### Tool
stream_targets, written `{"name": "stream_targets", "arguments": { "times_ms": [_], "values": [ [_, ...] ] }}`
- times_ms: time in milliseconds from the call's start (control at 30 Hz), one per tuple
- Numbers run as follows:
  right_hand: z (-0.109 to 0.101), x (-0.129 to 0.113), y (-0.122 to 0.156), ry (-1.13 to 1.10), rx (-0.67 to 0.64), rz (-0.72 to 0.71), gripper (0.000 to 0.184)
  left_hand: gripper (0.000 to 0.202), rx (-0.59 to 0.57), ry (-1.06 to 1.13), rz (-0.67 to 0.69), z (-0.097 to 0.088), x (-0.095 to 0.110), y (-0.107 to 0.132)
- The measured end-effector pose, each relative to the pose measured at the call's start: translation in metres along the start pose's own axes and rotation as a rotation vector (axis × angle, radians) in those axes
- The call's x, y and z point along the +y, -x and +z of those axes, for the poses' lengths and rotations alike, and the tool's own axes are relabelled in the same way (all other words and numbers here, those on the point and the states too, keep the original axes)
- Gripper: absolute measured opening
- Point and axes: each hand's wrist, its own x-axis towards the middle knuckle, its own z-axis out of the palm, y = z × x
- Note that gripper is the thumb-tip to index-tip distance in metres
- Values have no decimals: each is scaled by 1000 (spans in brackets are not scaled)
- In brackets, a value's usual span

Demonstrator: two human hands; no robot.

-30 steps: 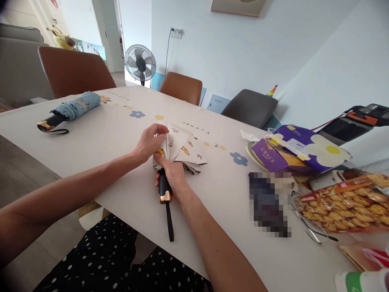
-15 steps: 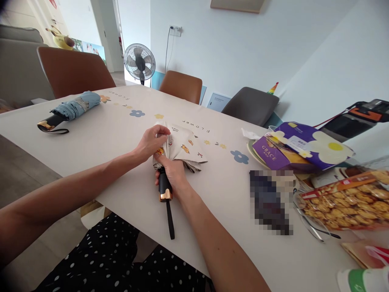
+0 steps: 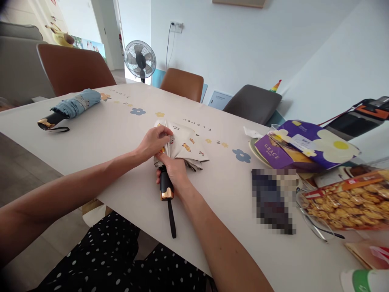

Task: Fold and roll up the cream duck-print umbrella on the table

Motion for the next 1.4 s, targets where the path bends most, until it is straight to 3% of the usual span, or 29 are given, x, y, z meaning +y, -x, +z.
{"name": "stream_targets", "arguments": {
  "times_ms": [1400],
  "values": [
    [1, -5, 7, 59, -3, 65, 28, 16, -52, -173, 98, -1, -2, 1]
  ]
}}
